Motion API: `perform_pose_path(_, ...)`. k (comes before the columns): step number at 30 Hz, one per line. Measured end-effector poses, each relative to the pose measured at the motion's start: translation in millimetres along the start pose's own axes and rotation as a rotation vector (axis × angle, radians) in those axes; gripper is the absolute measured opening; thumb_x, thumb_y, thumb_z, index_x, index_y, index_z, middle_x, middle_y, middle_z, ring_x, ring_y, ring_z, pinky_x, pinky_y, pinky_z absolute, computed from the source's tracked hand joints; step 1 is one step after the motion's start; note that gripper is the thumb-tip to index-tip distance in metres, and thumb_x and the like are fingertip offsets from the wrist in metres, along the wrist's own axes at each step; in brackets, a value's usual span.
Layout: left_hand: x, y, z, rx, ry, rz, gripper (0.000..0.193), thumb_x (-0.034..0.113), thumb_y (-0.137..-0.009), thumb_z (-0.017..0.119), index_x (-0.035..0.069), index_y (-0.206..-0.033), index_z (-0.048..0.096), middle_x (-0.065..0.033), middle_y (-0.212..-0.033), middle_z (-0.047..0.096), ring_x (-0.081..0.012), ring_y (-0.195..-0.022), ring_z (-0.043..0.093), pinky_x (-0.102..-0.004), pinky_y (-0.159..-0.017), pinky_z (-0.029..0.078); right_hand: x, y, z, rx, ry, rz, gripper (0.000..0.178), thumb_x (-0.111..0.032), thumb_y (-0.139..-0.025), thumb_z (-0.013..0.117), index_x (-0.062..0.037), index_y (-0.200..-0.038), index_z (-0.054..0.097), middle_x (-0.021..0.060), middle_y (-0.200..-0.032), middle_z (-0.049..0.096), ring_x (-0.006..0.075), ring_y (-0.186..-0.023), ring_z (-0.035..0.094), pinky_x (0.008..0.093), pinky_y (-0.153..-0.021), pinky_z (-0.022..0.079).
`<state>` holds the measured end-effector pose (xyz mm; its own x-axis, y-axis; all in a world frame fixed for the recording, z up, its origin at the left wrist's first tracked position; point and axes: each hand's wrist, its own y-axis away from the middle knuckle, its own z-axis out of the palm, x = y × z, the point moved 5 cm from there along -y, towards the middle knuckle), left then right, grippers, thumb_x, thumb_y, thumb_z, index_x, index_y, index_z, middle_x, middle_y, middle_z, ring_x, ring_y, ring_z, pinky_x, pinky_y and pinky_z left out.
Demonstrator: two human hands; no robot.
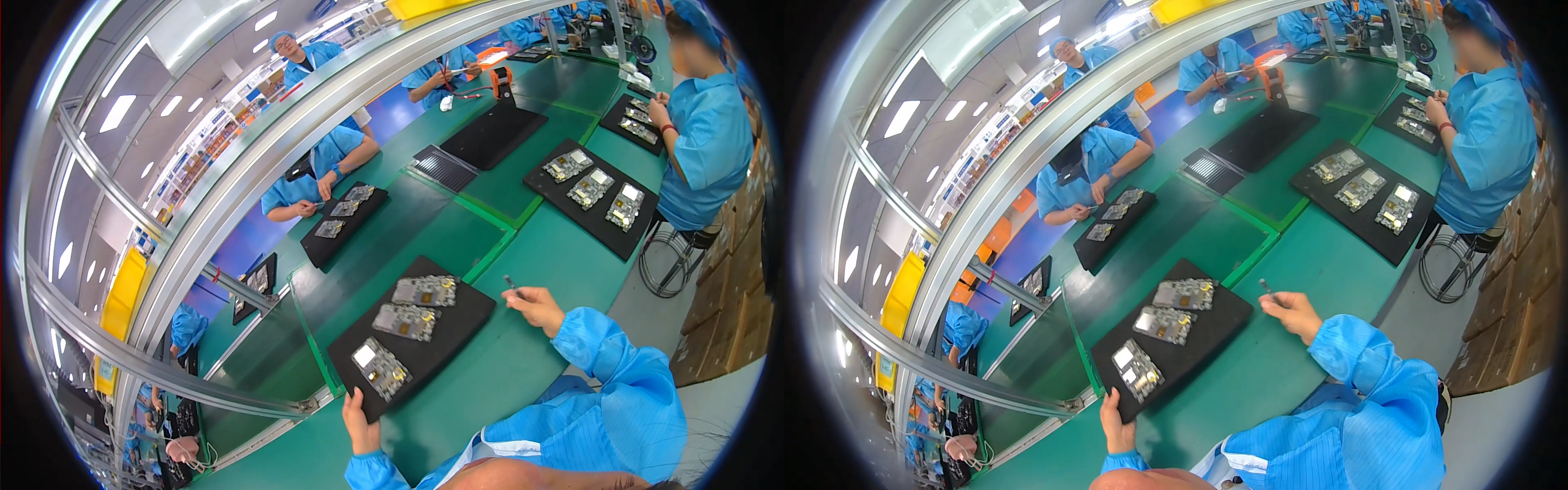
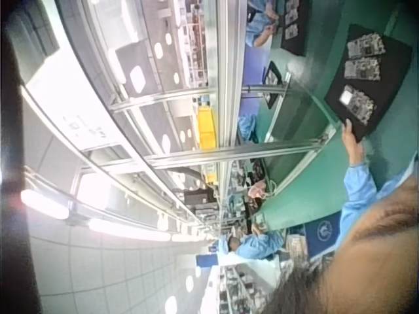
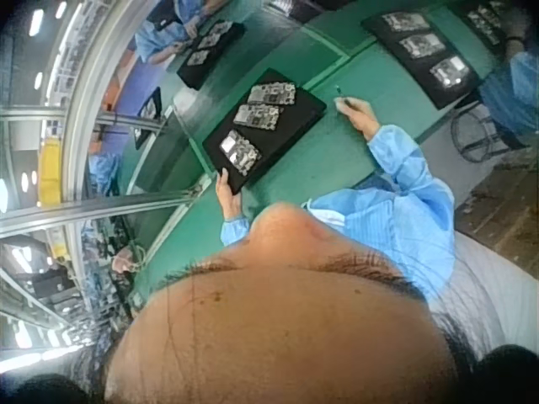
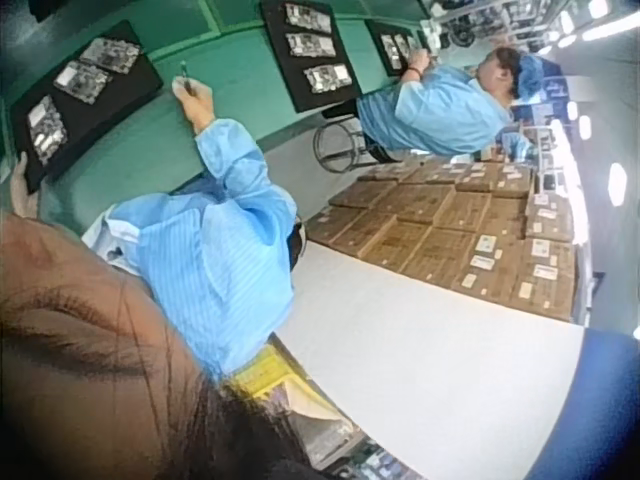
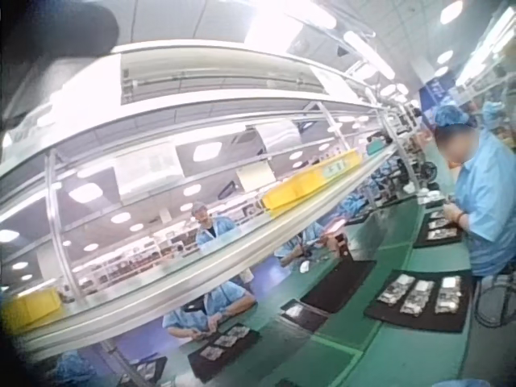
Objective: Assembling components onto electronic circuit boards at a factory workstation.
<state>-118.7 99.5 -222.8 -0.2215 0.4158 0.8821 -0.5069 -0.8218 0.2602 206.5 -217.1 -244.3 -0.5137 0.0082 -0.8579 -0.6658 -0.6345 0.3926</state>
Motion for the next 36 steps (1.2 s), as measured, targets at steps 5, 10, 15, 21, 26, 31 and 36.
perform_pose_path(5, 4, -127, 0, 0.153, 0.211, -0.030, 0.032, 0.021, -0.104, 0.061, 0.000, -0.129, 0.061, -0.0100, -0.124, 0.069, -0.0260, -0.109, 0.068, -0.0454, -0.098, 0.055, -33, 16, -100, 0.536, 0.358, -0.604, 0.035, -0.015, -0.089, 0.078, 0.0016, -0.119, 0.070, 0.0066, -0.099, 0.071, 0.0195, -0.100, 0.065, 0.0351, -0.095, 0.050)
perform_pose_path(10, -6, -188, 22, 0.051, 0.322, 0.128, 0.038, 0.026, -0.103, 0.063, 0.003, -0.132, 0.060, -0.0147, -0.134, 0.063, -0.0279, -0.128, 0.056, -0.0456, -0.111, 0.042, -52, 48, -201, 1.060, 0.693, -0.685, 0.046, -0.017, -0.086, 0.079, 0.0009, -0.127, 0.067, 0.0167, -0.113, 0.069, 0.0312, -0.109, 0.066, 0.0386, -0.098, 0.050)
perform_pose_path(15, -61, -67, 140, -0.006, -0.633, 0.748, 0.039, 0.006, -0.091, 0.069, 0.001, -0.128, 0.056, -0.0155, -0.130, 0.055, -0.0308, -0.121, 0.053, -0.0404, -0.104, 0.042, -41, 72, -267, 1.289, 0.835, -0.449, 0.061, -0.027, -0.089, 0.076, -0.0013, -0.142, 0.058, 0.0221, -0.136, 0.060, 0.0392, -0.128, 0.057, 0.0442, -0.109, 0.045)
perform_pose_path(21, -101, 4, 196, -0.499, -0.773, 0.626, 0.025, 0.010, -0.091, 0.073, 0.003, -0.115, 0.068, -0.0083, -0.097, 0.073, -0.0183, -0.087, 0.069, -0.0341, -0.085, 0.053, -59, 64, -264, 1.276, 0.909, -0.360, 0.067, -0.030, -0.087, 0.078, -0.0007, -0.143, 0.056, 0.0247, -0.141, 0.057, 0.0407, -0.131, 0.056, 0.0447, -0.111, 0.044)
perform_pose_path(26, -105, 0, 193, -0.457, -0.639, 0.507, 0.022, 0.009, -0.091, 0.074, 0.003, -0.112, 0.071, -0.0060, -0.092, 0.073, -0.0154, -0.084, 0.069, -0.0319, -0.083, 0.054, -47, 63, -312, 1.280, 0.845, -0.357, 0.071, -0.026, -0.086, 0.079, 0.0024, -0.146, 0.053, 0.0268, -0.137, 0.060, 0.0410, -0.127, 0.059, 0.0453, -0.109, 0.046)
perform_pose_path(31, -96, 7, 196, -0.486, -0.772, 0.596, 0.020, 0.014, -0.091, 0.073, 0.010, -0.110, 0.070, -0.0027, -0.091, 0.073, -0.0188, -0.083, 0.069, -0.0379, -0.083, 0.049, -36, 58, -352, 1.273, 0.544, -0.553, 0.062, -0.024, -0.086, 0.082, 0.0003, -0.137, 0.058, 0.0157, -0.110, 0.068, 0.0269, -0.085, 0.066, 0.0374, -0.068, 0.051)
perform_pose_path(36, -93, 6, 199, -0.517, -0.807, 0.627, 0.018, 0.014, -0.092, 0.071, 0.011, -0.110, 0.069, -0.0019, -0.090, 0.071, -0.0207, -0.084, 0.068, -0.0396, -0.080, 0.047, -45, 56, -369, 0.887, -0.233, -0.357, 0.035, -0.032, -0.087, 0.083, -0.0179, -0.084, 0.051, -0.0072, -0.064, 0.046, 0.0071, -0.044, 0.034, 0.0264, -0.039, 0.023)
